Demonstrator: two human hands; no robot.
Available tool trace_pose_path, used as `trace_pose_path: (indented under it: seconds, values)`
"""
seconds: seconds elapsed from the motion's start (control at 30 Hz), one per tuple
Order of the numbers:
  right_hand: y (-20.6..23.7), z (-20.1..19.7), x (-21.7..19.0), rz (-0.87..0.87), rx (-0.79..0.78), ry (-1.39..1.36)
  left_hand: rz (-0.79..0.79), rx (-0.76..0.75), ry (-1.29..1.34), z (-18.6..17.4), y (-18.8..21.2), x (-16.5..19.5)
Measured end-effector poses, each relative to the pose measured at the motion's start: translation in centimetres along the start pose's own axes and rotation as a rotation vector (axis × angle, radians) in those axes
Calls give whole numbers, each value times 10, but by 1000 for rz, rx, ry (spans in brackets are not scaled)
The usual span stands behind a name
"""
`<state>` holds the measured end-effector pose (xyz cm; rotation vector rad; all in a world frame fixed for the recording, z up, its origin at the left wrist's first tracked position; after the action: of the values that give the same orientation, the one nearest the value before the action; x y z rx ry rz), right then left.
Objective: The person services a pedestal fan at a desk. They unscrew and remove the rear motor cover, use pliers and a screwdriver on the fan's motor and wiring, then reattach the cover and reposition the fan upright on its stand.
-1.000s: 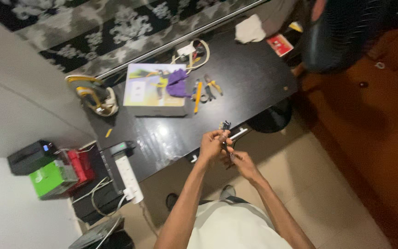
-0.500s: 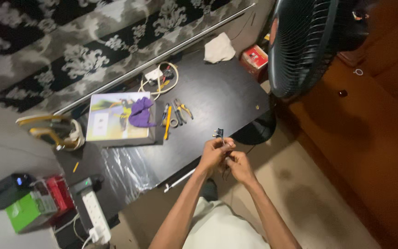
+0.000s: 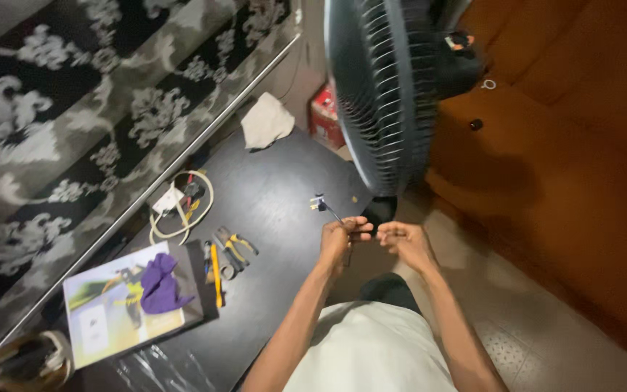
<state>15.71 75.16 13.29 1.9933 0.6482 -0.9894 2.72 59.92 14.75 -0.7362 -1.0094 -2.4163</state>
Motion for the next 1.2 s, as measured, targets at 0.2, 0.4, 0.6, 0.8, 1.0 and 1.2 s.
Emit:
trace_pose_path:
  seconds: [0.2, 0.4, 0.6, 0.8, 1.0, 1.2]
  values:
    - [-112, -94, 18, -11, 221, -194, 42, 180, 117, 21, -82, -6]
    - [-220, -178, -43, -344, 163, -77, 318, 465, 298, 22, -152, -30]
    - [-304, -190, -121, -935, -72, 323, 450, 475, 509, 65, -180, -52]
    - [-356, -174, -143, -930, -208, 558, 618, 313, 393, 104, -177, -69]
    - [-366, -159, -165, -929, -236, 523, 790, 376, 97, 121, -163, -51]
    - [-352, -143, -165, -905, -187, 426, 607, 452, 125, 120, -155, -33]
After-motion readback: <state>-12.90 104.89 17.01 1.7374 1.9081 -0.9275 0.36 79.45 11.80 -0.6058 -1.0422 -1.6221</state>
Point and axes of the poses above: each hand's wrist, its own y-axis away from the middle knuckle, its own z-axis out of the palm, x = y × z, the point moved 5 cm from there along -y, towards the middle knuckle, and after that the axes turned 13 degrees about y, right-handed, at the moved point
